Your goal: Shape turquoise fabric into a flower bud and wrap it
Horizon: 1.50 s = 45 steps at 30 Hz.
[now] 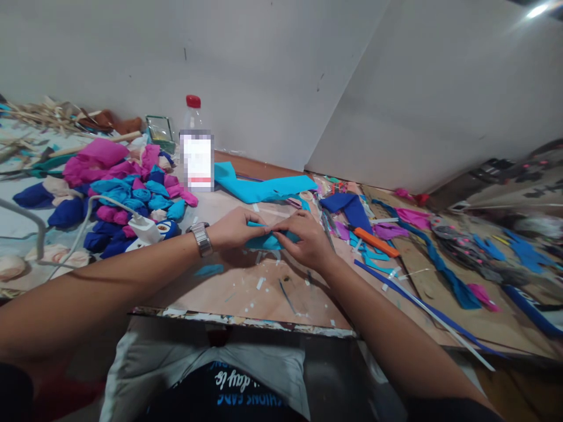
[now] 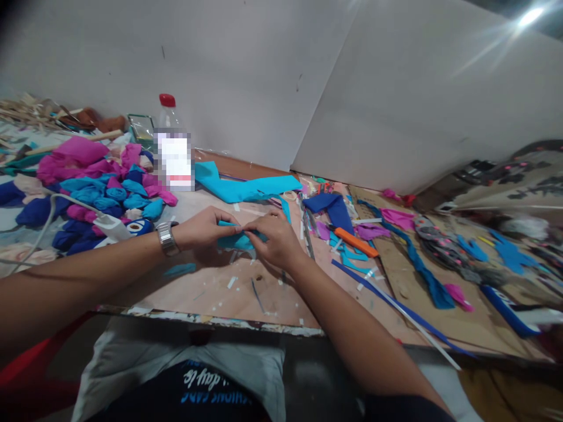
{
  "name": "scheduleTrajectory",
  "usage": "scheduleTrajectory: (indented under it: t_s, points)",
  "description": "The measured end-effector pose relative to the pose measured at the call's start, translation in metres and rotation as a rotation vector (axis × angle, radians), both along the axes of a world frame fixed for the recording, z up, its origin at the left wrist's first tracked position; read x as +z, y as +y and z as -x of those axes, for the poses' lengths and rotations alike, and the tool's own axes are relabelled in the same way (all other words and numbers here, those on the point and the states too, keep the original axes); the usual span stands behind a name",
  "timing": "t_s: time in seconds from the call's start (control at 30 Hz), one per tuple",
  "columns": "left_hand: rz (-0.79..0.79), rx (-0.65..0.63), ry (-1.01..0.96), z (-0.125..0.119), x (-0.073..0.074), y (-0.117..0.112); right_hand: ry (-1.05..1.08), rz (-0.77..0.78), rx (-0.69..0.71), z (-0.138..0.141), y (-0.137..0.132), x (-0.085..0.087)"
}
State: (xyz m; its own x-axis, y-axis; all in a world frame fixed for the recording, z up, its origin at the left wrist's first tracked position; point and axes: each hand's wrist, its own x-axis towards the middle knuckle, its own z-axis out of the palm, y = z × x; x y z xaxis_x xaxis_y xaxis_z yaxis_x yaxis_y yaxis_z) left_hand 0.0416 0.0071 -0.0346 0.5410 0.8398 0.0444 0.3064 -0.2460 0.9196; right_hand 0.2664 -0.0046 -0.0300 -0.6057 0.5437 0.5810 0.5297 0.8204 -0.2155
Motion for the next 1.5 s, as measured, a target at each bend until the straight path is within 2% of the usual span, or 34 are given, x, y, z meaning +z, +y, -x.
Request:
scheduleTrajectory:
  t_s: [0.13, 0.2, 0.33, 0.47, 0.6, 0.8, 0.97, 1.17, 1.5]
  points:
    - [0.018, 0.027, 0.012, 0.000, -0.002, 0.001, -0.001, 0.002, -0.007, 0.000, 0.000, 0.000]
    - [-0.022, 0.038, 0.007, 0.000, -0.004, 0.001, 0.001, 0.008, -0.024, 0.001, -0.001, 0.000]
    - [-0.198, 0.064, -0.005, -0.002, -0.005, -0.003, 0.036, 0.042, -0.076, 0.002, -0.001, -0.001]
    - [-0.369, 0.096, 0.060, -0.004, 0.000, -0.011, 0.032, 0.075, -0.104, 0.004, -0.003, -0.001]
    - [-0.474, 0.121, 0.115, -0.004, 0.003, -0.017, -0.007, 0.110, -0.116, 0.005, -0.007, 0.001]
    - [-0.686, 0.139, 0.214, -0.003, -0.006, -0.015, -0.016, 0.201, -0.119, 0.005, -0.007, 0.000]
    - [-0.789, 0.159, 0.235, -0.002, -0.012, -0.012, 0.051, 0.227, -0.151, 0.005, -0.006, 0.002]
    - [-0.788, 0.105, 0.253, -0.002, -0.011, -0.015, 0.028, 0.274, -0.128, 0.008, -0.010, 0.003]
    - [-0.587, 0.094, 0.231, -0.002, -0.005, -0.012, -0.041, 0.233, -0.124, 0.004, -0.007, 0.003]
